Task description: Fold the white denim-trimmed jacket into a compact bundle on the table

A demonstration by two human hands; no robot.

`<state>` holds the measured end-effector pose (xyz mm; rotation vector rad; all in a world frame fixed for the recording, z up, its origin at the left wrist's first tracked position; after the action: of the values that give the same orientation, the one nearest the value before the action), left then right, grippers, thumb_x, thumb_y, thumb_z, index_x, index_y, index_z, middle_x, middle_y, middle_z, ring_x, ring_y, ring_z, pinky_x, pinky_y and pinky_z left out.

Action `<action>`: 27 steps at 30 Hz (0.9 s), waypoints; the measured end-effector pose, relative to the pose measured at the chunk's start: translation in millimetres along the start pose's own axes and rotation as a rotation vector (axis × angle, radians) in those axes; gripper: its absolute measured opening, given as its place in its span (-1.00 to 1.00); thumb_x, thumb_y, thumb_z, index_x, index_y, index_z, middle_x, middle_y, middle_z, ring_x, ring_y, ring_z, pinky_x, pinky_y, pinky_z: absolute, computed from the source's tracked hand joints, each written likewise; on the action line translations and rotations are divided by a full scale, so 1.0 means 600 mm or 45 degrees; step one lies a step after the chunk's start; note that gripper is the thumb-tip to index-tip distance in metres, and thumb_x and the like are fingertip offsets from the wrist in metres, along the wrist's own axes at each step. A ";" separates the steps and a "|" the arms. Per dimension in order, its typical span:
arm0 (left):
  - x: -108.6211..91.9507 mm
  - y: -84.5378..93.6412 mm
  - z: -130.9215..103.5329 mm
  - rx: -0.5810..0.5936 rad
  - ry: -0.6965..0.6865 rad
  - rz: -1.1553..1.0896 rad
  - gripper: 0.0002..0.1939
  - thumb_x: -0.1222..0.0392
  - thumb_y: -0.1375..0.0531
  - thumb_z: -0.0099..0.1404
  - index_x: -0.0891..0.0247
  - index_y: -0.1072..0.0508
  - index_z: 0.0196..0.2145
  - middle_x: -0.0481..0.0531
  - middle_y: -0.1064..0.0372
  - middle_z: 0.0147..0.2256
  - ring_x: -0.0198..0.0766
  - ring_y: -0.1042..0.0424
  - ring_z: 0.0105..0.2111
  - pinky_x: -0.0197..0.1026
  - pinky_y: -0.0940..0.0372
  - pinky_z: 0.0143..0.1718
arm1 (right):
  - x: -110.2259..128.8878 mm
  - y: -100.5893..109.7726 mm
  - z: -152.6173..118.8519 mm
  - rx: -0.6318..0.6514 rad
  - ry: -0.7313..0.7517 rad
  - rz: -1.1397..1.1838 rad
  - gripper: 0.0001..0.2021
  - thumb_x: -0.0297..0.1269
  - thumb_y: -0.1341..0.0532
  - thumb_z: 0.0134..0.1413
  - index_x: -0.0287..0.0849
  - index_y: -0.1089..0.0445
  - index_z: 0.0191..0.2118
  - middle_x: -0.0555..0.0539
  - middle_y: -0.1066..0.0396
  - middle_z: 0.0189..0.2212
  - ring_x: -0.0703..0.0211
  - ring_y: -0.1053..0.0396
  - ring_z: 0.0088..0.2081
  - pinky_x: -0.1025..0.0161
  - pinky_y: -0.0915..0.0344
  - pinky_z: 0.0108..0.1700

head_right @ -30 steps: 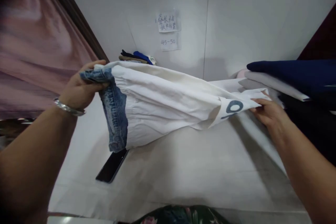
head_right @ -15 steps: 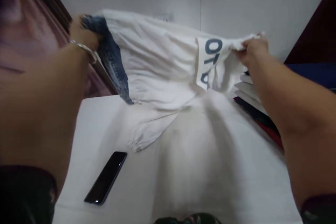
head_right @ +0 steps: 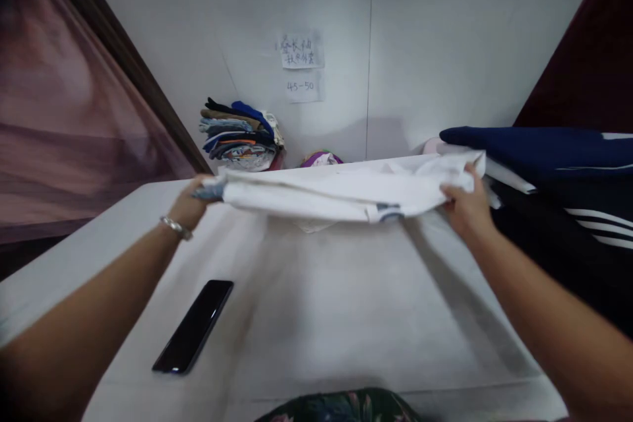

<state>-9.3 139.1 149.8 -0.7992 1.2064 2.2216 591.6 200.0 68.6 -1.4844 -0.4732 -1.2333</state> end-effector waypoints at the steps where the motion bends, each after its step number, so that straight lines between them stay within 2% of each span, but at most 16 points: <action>1: 0.039 -0.035 -0.042 0.165 0.075 0.003 -0.66 0.15 -0.22 0.03 0.35 -0.37 -0.23 -0.11 -0.41 -0.42 -0.35 -0.33 -0.36 -0.26 -0.29 -0.22 | -0.041 0.038 -0.040 -0.050 -0.097 -0.062 -0.22 -0.65 -0.29 -0.45 0.07 -0.30 0.04 -0.02 -0.42 -0.06 0.22 -0.45 -0.30 0.40 -0.41 -0.46; 3: 0.094 -0.082 -0.117 0.393 0.176 -0.022 -0.62 0.10 -0.26 -0.06 0.32 -0.40 -0.26 -0.07 -0.43 -0.46 -0.28 -0.37 -0.40 -0.21 -0.30 -0.25 | -0.099 0.103 -0.104 -0.140 -0.231 -0.174 -0.30 -0.58 -0.33 -0.43 0.20 -0.35 -0.06 0.04 -0.44 -0.10 0.14 -0.46 -0.28 0.38 -0.44 -0.46; 4: 0.106 -0.091 -0.145 0.425 0.180 -0.075 -0.63 0.06 -0.26 -0.07 0.30 -0.40 -0.29 -0.01 -0.46 -0.39 -0.23 -0.40 -0.33 -0.18 -0.31 -0.20 | -0.113 0.126 -0.127 -0.160 -0.257 -0.223 -0.35 -0.54 -0.34 -0.42 0.22 -0.36 -0.10 0.05 -0.44 -0.09 0.10 -0.47 -0.26 0.34 -0.46 -0.44; 6: 0.114 -0.087 -0.179 0.399 0.170 -0.157 -0.63 -0.02 -0.25 -0.05 0.27 -0.40 -0.32 0.09 -0.48 -0.22 -0.14 -0.41 -0.17 -0.13 -0.28 -0.08 | -0.118 0.154 -0.157 -0.166 -0.247 -0.276 -0.40 -0.51 -0.34 -0.38 0.22 -0.36 -0.12 0.06 -0.44 -0.08 0.04 -0.47 -0.21 0.26 -0.49 -0.39; 9: 0.111 -0.060 -0.204 0.313 0.135 -0.156 -0.64 -0.05 -0.21 0.01 0.25 -0.39 -0.31 0.14 -0.43 -0.06 -0.09 -0.35 -0.01 -0.07 -0.21 0.06 | -0.102 0.171 -0.183 -0.146 -0.202 -0.283 -0.34 -0.50 -0.33 -0.32 0.25 -0.31 -0.03 0.09 -0.43 -0.07 0.10 -0.47 -0.18 0.26 -0.51 -0.34; 11: 0.114 -0.054 -0.222 0.344 0.115 -0.092 -0.67 -0.02 -0.18 0.02 0.25 -0.40 -0.31 0.15 -0.41 -0.04 -0.08 -0.33 0.02 -0.05 -0.17 0.10 | -0.098 0.183 -0.203 -0.144 -0.232 -0.278 -0.29 -0.50 -0.34 -0.31 0.27 -0.27 0.03 0.11 -0.44 -0.11 0.19 -0.47 -0.23 0.35 -0.50 -0.37; 15: 0.132 -0.073 -0.268 0.540 0.007 0.131 -0.75 0.12 -0.12 0.02 0.24 -0.47 -0.35 0.12 -0.40 -0.04 -0.07 -0.31 0.03 -0.04 -0.14 0.12 | -0.113 0.212 -0.248 -0.158 -0.378 -0.245 -0.26 -0.52 -0.35 -0.36 0.24 -0.28 0.02 0.12 -0.45 -0.20 0.27 -0.45 -0.36 0.44 -0.47 -0.47; 18: 0.135 -0.079 -0.284 0.568 -0.118 0.270 -0.71 0.20 -0.07 0.04 0.24 -0.49 -0.30 0.13 -0.36 0.00 -0.08 -0.30 0.04 -0.05 -0.15 0.12 | -0.116 0.224 -0.266 -0.187 -0.432 -0.213 -0.23 -0.54 -0.34 -0.37 0.28 -0.25 0.03 0.12 -0.44 -0.24 0.30 -0.44 -0.38 0.45 -0.47 -0.46; 23: 0.134 -0.085 -0.294 0.637 -0.179 0.363 -0.62 0.27 -0.04 0.00 0.25 -0.51 -0.23 0.11 -0.36 0.01 -0.10 -0.26 0.09 -0.09 -0.15 0.14 | -0.112 0.231 -0.271 -0.120 -0.511 -0.286 -0.16 -0.54 -0.35 -0.37 0.25 -0.18 0.10 0.08 -0.42 -0.23 0.26 -0.45 -0.39 0.34 -0.52 -0.39; 25: 0.134 -0.084 -0.300 0.702 -0.151 0.381 -0.55 0.30 -0.02 -0.05 0.23 -0.51 -0.20 0.08 -0.35 0.04 -0.10 -0.21 0.14 -0.08 -0.11 0.18 | -0.110 0.250 -0.271 -0.070 -0.569 -0.423 -0.16 -0.50 -0.36 -0.34 0.23 -0.16 0.13 0.05 -0.41 -0.24 0.21 -0.46 -0.39 0.25 -0.54 -0.36; 27: 0.130 -0.078 -0.303 0.784 -0.096 0.397 -0.47 0.33 0.00 -0.10 0.21 -0.52 -0.17 0.03 -0.34 0.07 -0.11 -0.17 0.18 -0.07 -0.06 0.21 | -0.094 0.276 -0.267 -0.047 -0.516 -0.635 -0.23 -0.42 -0.36 -0.30 0.16 -0.19 0.13 -0.01 -0.41 -0.21 0.12 -0.48 -0.33 0.16 -0.53 -0.33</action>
<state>13.0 16.5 -10.8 -0.2901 1.9365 1.8899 636.4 21.4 -81.1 -1.7146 -1.1506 -1.3178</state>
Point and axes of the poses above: each hand's wrist, its own z-axis towards the middle knuckle, its own y-axis out of the back of the hand, x = y × z, the point moved 8 cm from there along z, towards the middle knuckle
